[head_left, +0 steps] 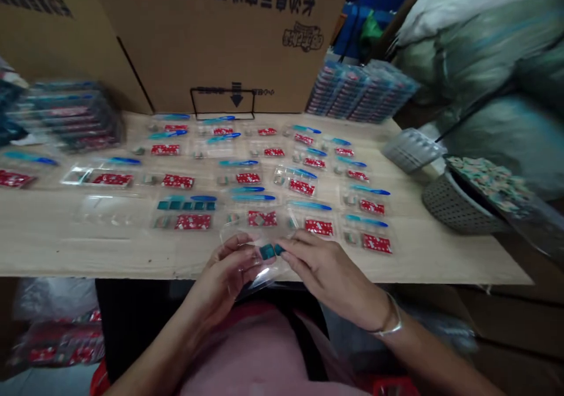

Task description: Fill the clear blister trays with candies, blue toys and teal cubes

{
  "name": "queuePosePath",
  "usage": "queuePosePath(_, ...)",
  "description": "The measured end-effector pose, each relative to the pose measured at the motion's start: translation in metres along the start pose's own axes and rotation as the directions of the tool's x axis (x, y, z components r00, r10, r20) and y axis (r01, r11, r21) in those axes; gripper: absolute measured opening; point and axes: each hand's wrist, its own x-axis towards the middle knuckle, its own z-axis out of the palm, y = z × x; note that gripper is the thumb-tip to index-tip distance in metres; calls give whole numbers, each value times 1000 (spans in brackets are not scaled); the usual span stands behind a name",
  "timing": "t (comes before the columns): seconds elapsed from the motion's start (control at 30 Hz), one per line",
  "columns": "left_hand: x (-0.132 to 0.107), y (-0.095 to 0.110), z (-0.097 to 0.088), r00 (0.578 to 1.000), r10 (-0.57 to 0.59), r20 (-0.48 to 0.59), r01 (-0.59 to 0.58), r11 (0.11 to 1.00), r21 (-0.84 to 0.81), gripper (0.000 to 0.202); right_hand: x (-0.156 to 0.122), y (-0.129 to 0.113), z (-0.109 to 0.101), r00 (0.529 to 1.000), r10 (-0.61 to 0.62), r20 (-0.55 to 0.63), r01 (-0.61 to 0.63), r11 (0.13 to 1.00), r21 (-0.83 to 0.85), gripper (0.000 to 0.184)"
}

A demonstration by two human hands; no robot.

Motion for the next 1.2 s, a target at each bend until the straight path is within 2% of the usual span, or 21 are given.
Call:
queuePosePath(0.1, -2, 0, 2, 999, 40, -27, -40, 999, 13, 31, 0, 5, -5, 998, -58, -20, 58, 998, -16, 31)
queuePosePath(0.2, -4, 2, -1, 993, 61, -101, -58, 998, 34, 33, 10, 16, -9, 995, -100, 27, 99, 994, 37, 26)
queuePosePath(0.37, -7, 3, -4, 987, 88, -133, -83, 996, 45, 35, 35, 32, -9, 996, -58, 70, 51, 993, 107, 16)
queuePosePath(0.5, -12, 5, -8, 980, 113, -162, -107, 993, 42, 35, 45, 31, -2, 995, -75, 66, 66, 989, 129, 3)
queuePosePath(0.6, -16, 7, -11, 982, 126, -142, -117, 991, 69, 32, 48, 28, 6, 996, -84, -8, 84, 996, 36, 7)
queuePosePath(0.67, -18, 7, -12, 987, 108, -115, -99, 992, 83, 29, 49, 27, 10, 994, -104, -16, 104, 995, 12, 8)
queuePosePath(0.87, -12, 8, -12, 987, 56, -151, -51, 998, 38, 28, 45, 36, 8, 982, -185, -44, 188, 978, 86, 14)
queuePosePath(1.03, -6, 11, -13, 991, 29, -129, -24, 999, 42, 31, 41, 39, 5, 945, -324, 37, 324, 946, -5, 19)
queuePosePath(1.2, -4, 12, -10, 985, 81, -153, -80, 997, 11, 29, 43, 34, 2, 952, -295, 76, 300, 952, -55, 17)
